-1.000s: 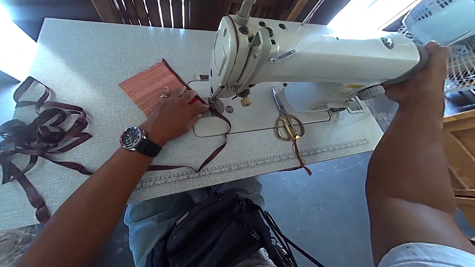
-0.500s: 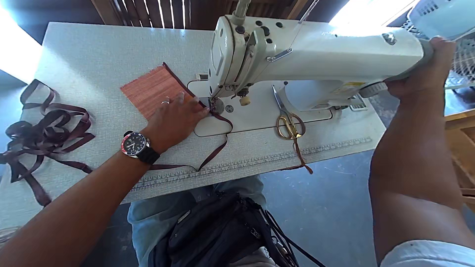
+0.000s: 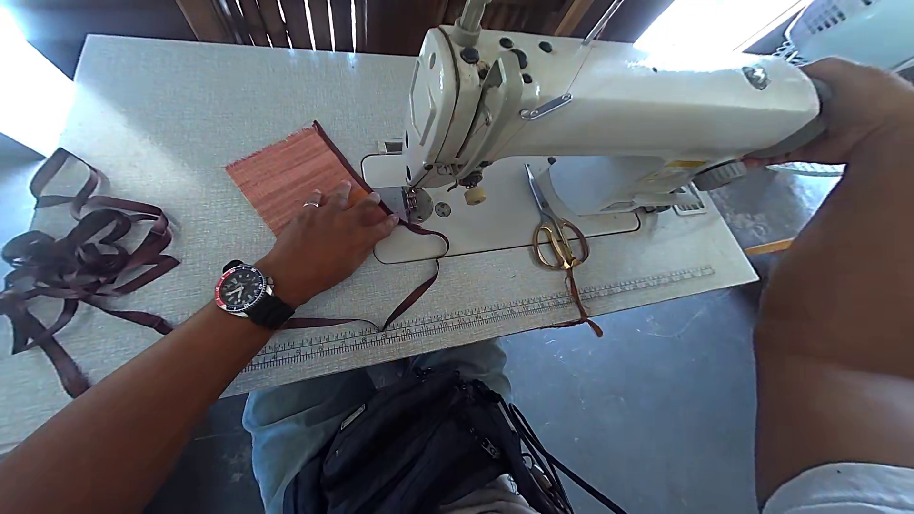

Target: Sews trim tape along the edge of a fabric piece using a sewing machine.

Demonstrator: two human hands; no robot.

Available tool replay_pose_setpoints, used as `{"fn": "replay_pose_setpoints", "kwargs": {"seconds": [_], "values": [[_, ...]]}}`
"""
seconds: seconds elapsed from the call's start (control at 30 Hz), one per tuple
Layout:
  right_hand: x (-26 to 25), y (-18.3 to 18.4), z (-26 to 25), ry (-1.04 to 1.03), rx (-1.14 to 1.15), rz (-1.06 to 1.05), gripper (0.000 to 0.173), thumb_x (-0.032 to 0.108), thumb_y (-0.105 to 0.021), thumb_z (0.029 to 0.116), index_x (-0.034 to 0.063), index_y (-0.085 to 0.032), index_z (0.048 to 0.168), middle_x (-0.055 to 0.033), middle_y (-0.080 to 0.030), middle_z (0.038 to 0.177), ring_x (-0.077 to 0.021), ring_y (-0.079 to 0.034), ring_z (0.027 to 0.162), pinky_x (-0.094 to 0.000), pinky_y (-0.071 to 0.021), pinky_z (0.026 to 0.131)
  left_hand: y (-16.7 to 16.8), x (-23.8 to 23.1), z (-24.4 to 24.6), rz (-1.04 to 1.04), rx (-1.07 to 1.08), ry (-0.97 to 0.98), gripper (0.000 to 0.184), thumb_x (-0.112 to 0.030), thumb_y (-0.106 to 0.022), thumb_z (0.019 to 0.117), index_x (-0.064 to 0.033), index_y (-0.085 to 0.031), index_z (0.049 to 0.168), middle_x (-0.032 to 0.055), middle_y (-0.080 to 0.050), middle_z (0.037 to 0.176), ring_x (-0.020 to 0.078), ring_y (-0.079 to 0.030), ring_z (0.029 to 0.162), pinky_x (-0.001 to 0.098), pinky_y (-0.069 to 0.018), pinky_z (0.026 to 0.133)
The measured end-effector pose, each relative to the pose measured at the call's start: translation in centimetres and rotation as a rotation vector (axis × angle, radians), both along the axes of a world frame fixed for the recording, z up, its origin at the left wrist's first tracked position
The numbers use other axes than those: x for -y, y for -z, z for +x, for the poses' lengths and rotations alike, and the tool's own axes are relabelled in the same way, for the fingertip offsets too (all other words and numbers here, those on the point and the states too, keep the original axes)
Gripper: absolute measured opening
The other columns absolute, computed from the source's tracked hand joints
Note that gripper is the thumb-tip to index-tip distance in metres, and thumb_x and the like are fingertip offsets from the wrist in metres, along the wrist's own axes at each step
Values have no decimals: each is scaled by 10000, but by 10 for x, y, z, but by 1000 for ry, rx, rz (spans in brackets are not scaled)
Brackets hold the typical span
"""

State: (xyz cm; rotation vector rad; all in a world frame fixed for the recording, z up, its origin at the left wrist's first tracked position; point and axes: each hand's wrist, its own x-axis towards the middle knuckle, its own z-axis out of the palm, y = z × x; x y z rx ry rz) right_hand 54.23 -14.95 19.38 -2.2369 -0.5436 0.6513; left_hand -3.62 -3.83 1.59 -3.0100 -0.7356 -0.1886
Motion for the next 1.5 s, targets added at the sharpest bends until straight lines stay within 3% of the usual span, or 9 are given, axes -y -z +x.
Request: {"fn": "replay_pose_setpoints", "kwargs": {"seconds": [0.2,0.37,0.5,0.63,0.8,1.0,1.2,1.37,1.5], "values": [[14,21,3,-26,50,283,426,595,-436,986,281,-608,1216,23,-652,1143,-174,-645,1017,-486,-543,836,1,0,1,1,13,-15,423,-311,-495,1056,-337,-586,1468,127,-502,1558,514,-426,1414,708,-416,1029],[21,67,16,-250,92,797,533,504,-185,1063,201,-551,1305,-12,-648,1269,-176,-619,1193,-470,-509,1031,2,2,-1,-15,40,2,430,-269,-520,1043,-334,-597,1461,126,-528,1537,520,-431,1409,720,-409,1032],[22,36,10,-118,42,422,477,601,-330,1021,277,-557,1287,31,-635,1210,-151,-629,1104,-474,-540,921,2,1,-1,-22,27,-14,440,-260,-543,1032,-335,-593,1462,127,-507,1556,516,-429,1414,718,-404,1043],[-1,-5,0,-23,12,-78,450,618,-405,966,255,-576,1169,-32,-632,1089,-202,-656,914,-463,-565,740,6,0,1,-15,19,-32,431,-308,-455,1056,-354,-585,1464,123,-509,1555,498,-439,1418,706,-394,1067],[-15,-8,22,-21,-45,-180,476,641,-399,969,246,-599,1144,-56,-655,1040,-219,-673,828,-439,-569,646,6,0,-1,-11,41,-21,417,-306,-449,1059,-341,-605,1444,134,-531,1533,505,-458,1399,704,-415,1046],[13,17,8,-80,80,213,430,596,-427,999,281,-605,1233,22,-656,1140,-170,-652,1017,-486,-554,837,6,1,-4,-7,46,-7,416,-292,-473,1046,-324,-617,1435,144,-538,1523,507,-472,1386,698,-430,1033],[23,61,11,-267,54,725,550,540,-180,1061,223,-534,1339,-2,-640,1295,-171,-613,1215,-457,-513,1034,7,4,-10,-15,46,-10,434,-273,-498,1032,-317,-607,1450,155,-519,1540,516,-456,1397,712,-427,1028],[14,20,6,-41,36,239,457,617,-431,979,287,-584,1255,16,-641,1187,-176,-642,1070,-493,-549,874,8,3,-11,-1,32,-14,436,-284,-497,1030,-336,-602,1450,136,-518,1544,491,-460,1403,693,-425,1044],[-12,-9,1,65,-2,-159,476,635,-411,970,249,-581,1191,-63,-629,1097,-227,-652,884,-458,-558,704,7,4,-12,3,42,-1,432,-275,-492,1026,-318,-610,1440,128,-525,1539,488,-459,1406,699,-417,1050]]}}
